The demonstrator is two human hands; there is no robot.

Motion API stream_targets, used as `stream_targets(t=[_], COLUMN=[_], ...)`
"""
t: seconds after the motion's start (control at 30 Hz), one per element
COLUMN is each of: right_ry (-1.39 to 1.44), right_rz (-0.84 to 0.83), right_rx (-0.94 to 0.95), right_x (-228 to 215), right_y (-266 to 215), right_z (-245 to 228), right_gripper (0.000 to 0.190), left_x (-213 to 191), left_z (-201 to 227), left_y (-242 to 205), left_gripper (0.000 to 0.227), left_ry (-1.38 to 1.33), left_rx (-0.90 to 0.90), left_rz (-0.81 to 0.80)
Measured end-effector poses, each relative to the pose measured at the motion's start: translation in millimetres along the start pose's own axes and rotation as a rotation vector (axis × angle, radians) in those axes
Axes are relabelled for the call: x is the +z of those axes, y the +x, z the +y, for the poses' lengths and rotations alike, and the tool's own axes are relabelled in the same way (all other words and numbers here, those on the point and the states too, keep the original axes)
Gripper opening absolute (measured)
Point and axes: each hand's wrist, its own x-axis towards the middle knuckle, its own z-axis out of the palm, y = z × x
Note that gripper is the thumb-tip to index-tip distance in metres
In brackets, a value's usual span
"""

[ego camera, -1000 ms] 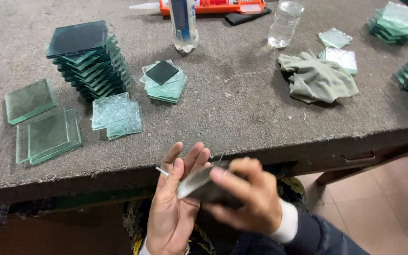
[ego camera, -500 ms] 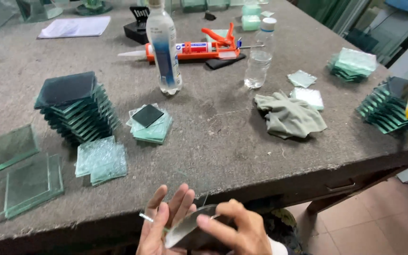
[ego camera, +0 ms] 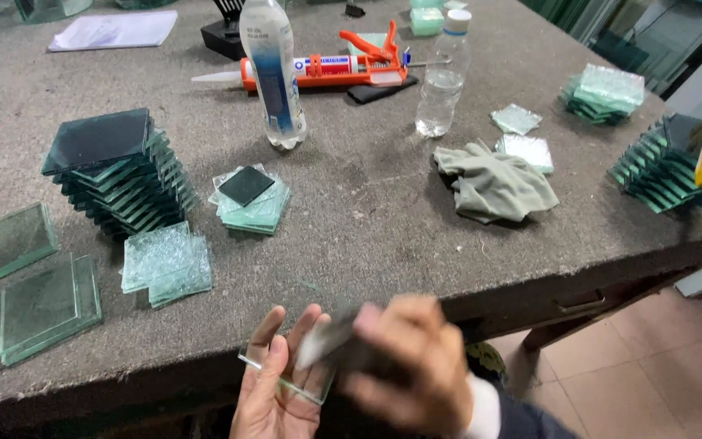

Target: The person polishes small square glass pieces using a handheld sanding tool and then wipes them with a cloth. The person handles the glass one at a time, rubbing the surface with the tool and occasionally flipping the piece to work on different sides.

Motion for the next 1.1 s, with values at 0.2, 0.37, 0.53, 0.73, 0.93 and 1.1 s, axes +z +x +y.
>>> stream_targets(t=[0.2, 0.37, 0.53, 0.73, 0.93, 1.1], right_ry=[-0.123, -0.013, -0.15, -0.082, -0.203, -0.157], right_rz=[0.134, -0.084, 0.131, -0.024, 0.111, 0.131], right_rx=[0.111, -0.139, 0.16, -0.118, 0.134, 0.091], right_x=[-8.4, 15.1, -12.9, 14.9, -12.9, -3.9], right_y=[5.2, -21.9, 24.2, -17.8, 18.1, 2.8], right_z=[-9.9, -14.6, -1.5, -21.2, 6.1, -10.1], right_gripper=[0.083, 0.051, 0.086, 0.06, 0.082, 0.082], left_x=[14.5, -37.4, -22.5, -23.2, -21.6, -22.8], left_z=[3.3, -9.1, -3.1, -6.5, -0.2, -0.8], left_y=[-14.4, 27.3, 10.1, 16.2, 10.4, 16.4], left_gripper=[0.04, 0.038, 0.038, 0.036, 0.041, 0.041], left_ry=[0.0, -0.092, -0.054, -0.072, -0.053, -0.036], left_rx=[0.005, -0.008, -0.014, 0.023, 0.052, 0.05], left_rz=[0.018, -0.27, -0.128, -0.163, -0.128, -0.133])
